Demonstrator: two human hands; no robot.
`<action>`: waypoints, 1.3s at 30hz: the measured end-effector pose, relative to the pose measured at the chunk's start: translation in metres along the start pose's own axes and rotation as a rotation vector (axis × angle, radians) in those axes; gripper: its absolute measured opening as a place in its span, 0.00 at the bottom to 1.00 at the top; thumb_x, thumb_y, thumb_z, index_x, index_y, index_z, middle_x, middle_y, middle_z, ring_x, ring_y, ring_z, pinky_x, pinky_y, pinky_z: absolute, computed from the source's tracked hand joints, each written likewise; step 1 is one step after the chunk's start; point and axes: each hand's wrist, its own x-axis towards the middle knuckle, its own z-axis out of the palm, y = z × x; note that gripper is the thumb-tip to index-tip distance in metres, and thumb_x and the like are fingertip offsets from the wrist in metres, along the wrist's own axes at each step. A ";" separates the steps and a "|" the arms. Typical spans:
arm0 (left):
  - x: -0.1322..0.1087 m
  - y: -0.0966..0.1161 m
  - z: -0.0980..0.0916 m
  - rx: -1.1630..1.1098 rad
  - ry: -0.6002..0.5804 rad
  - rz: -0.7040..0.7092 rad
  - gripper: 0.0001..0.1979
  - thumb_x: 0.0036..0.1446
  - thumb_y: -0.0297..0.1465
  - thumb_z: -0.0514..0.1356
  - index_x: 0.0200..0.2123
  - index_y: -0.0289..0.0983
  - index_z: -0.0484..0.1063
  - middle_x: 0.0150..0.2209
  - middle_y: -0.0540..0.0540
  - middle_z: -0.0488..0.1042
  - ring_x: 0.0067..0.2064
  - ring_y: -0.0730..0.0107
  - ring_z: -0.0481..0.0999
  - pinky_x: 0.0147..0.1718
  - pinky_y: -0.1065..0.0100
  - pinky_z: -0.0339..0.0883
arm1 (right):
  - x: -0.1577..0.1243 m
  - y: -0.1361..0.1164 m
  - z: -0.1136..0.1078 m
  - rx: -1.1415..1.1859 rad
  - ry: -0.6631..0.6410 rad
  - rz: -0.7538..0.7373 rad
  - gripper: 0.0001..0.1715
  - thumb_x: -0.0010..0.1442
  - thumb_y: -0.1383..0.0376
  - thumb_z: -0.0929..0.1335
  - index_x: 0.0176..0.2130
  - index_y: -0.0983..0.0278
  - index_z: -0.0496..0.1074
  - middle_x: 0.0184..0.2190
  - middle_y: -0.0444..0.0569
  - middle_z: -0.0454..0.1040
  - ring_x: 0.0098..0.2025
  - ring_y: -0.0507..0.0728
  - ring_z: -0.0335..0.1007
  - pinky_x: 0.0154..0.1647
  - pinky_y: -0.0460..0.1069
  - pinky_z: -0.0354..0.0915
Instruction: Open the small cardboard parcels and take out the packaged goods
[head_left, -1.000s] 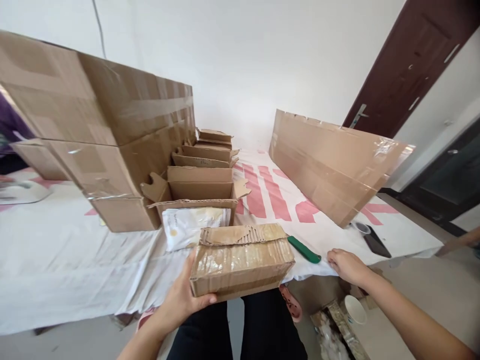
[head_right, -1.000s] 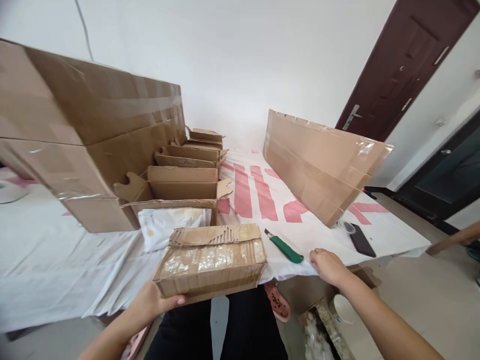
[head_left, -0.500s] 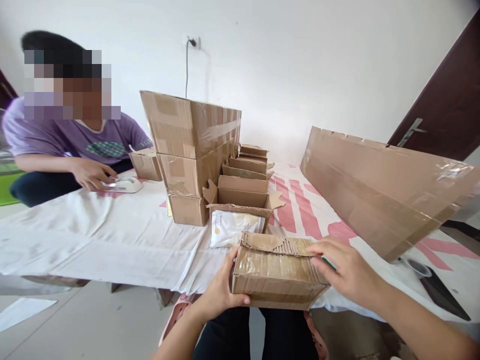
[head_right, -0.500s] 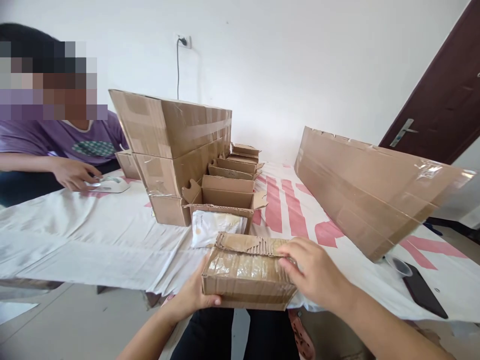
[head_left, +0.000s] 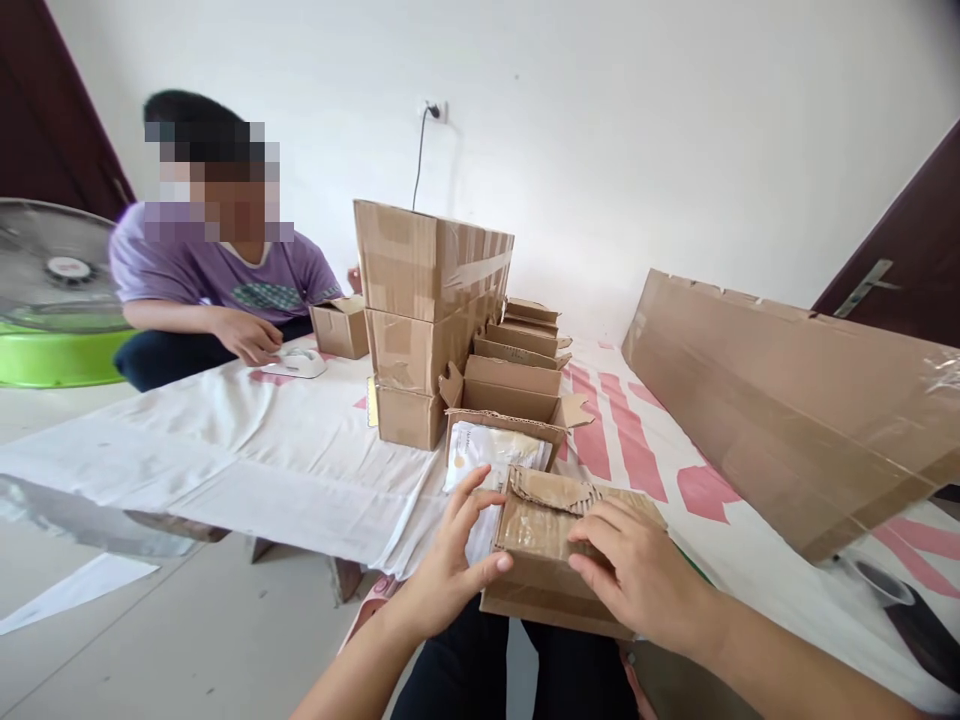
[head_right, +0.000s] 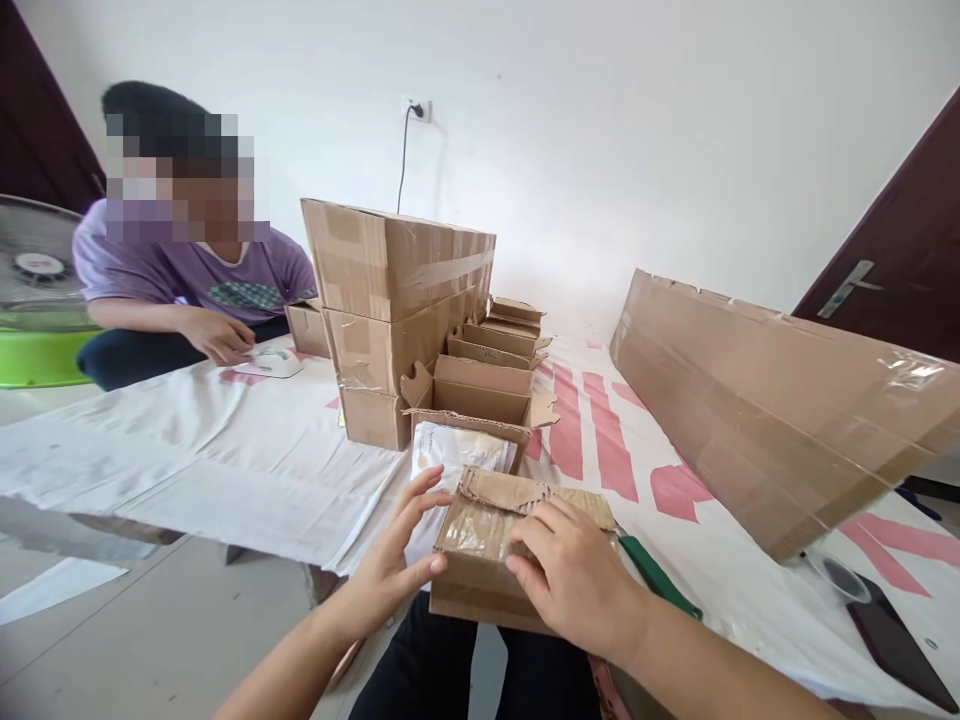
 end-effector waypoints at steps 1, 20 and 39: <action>0.004 0.004 -0.001 0.012 0.001 0.001 0.26 0.57 0.52 0.59 0.53 0.45 0.65 0.70 0.43 0.44 0.71 0.42 0.42 0.67 0.41 0.41 | 0.000 -0.001 0.000 -0.001 0.007 -0.006 0.05 0.60 0.72 0.67 0.36 0.62 0.69 0.33 0.47 0.72 0.37 0.58 0.68 0.39 0.53 0.66; 0.023 0.028 0.027 -0.206 -0.098 -0.081 0.22 0.58 0.47 0.61 0.51 0.42 0.76 0.72 0.49 0.43 0.72 0.44 0.36 0.67 0.41 0.40 | 0.026 -0.002 0.002 -0.288 0.167 -0.232 0.11 0.63 0.74 0.64 0.32 0.63 0.71 0.34 0.50 0.78 0.35 0.57 0.73 0.35 0.52 0.69; 0.024 0.027 0.024 -0.224 -0.122 -0.091 0.22 0.57 0.47 0.62 0.49 0.40 0.76 0.72 0.47 0.44 0.72 0.46 0.30 0.68 0.44 0.37 | 0.026 -0.002 -0.002 -0.342 0.125 -0.292 0.14 0.64 0.74 0.61 0.37 0.66 0.74 0.36 0.54 0.80 0.35 0.58 0.74 0.35 0.53 0.70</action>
